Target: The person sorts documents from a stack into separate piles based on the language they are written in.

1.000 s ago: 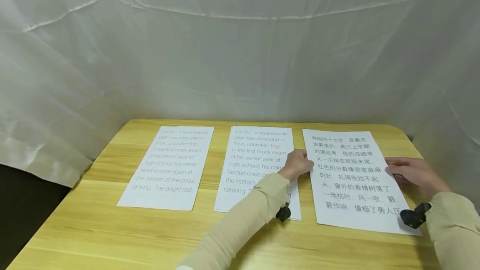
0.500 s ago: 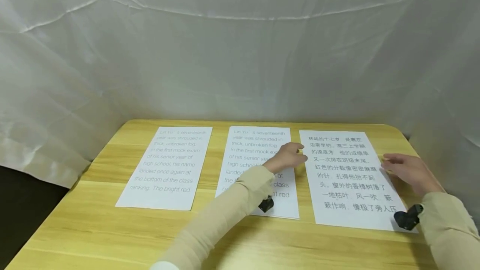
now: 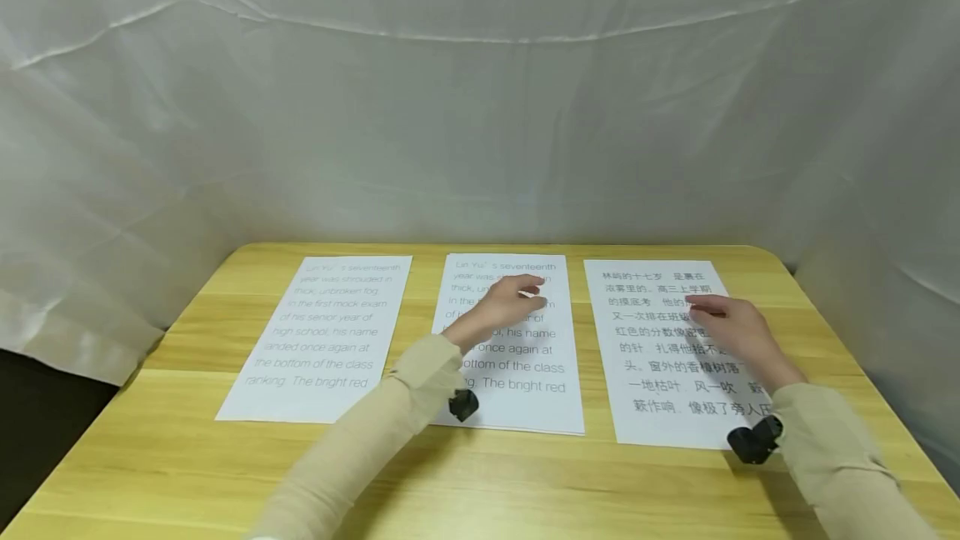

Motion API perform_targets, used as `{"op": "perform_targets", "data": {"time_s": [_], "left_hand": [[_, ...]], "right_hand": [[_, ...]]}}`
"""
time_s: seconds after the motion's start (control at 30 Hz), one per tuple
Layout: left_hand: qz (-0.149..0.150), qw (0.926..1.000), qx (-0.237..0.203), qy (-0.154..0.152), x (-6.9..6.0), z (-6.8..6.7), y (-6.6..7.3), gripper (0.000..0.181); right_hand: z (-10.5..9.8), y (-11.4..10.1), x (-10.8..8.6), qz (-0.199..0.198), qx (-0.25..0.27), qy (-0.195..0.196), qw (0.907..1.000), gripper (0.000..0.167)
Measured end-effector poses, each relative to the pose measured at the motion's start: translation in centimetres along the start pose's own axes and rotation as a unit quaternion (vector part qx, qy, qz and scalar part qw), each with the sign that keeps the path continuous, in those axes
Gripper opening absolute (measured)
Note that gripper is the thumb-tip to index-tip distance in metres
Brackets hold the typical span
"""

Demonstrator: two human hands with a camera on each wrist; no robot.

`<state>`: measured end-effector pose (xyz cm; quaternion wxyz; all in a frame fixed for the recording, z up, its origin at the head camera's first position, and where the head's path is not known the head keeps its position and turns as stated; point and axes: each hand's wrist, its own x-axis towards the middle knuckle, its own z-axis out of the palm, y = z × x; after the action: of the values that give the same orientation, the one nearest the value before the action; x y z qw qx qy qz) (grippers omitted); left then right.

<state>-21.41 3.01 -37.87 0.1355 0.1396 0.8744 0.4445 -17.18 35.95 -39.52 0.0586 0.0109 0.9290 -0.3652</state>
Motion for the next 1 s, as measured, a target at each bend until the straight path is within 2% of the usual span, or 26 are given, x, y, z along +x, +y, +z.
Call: {"op": "perform_targets", "data": {"time_s": [0.1,0.23,0.33,0.43,0.67,1.0], "left_hand": [[0.002,0.9999,-0.010,-0.007,-0.7,-1.7,-1.3,0.046],[-0.012,0.9988,-0.046,-0.016,-1.5,-4.5,-3.2,0.046],[-0.027,0.9968,-0.075,-0.008,-2.1,-6.2,-4.5,0.045],[-0.040,0.9949,-0.092,0.009,-2.6,-7.3,-5.9,0.045],[-0.054,0.9886,-0.135,0.039,-3.6,-8.4,-8.3,0.044],[-0.078,0.9864,-0.130,0.062,-4.5,-8.3,-9.9,0.042]], "right_hand": [[1.2,-1.4,0.1,-0.014,0.019,-0.006,0.9997,0.055],[2.4,-3.2,0.3,-0.039,0.015,-0.009,0.9991,0.052],[3.3,-4.2,0.5,-0.046,0.016,-0.012,0.9988,0.050],[4.3,-5.1,0.7,-0.049,0.027,-0.021,0.9982,0.047],[6.2,-6.5,1.6,-0.057,0.068,-0.035,0.9954,0.046],[8.4,-7.3,2.8,-0.049,0.117,-0.066,0.9898,0.047]]}}
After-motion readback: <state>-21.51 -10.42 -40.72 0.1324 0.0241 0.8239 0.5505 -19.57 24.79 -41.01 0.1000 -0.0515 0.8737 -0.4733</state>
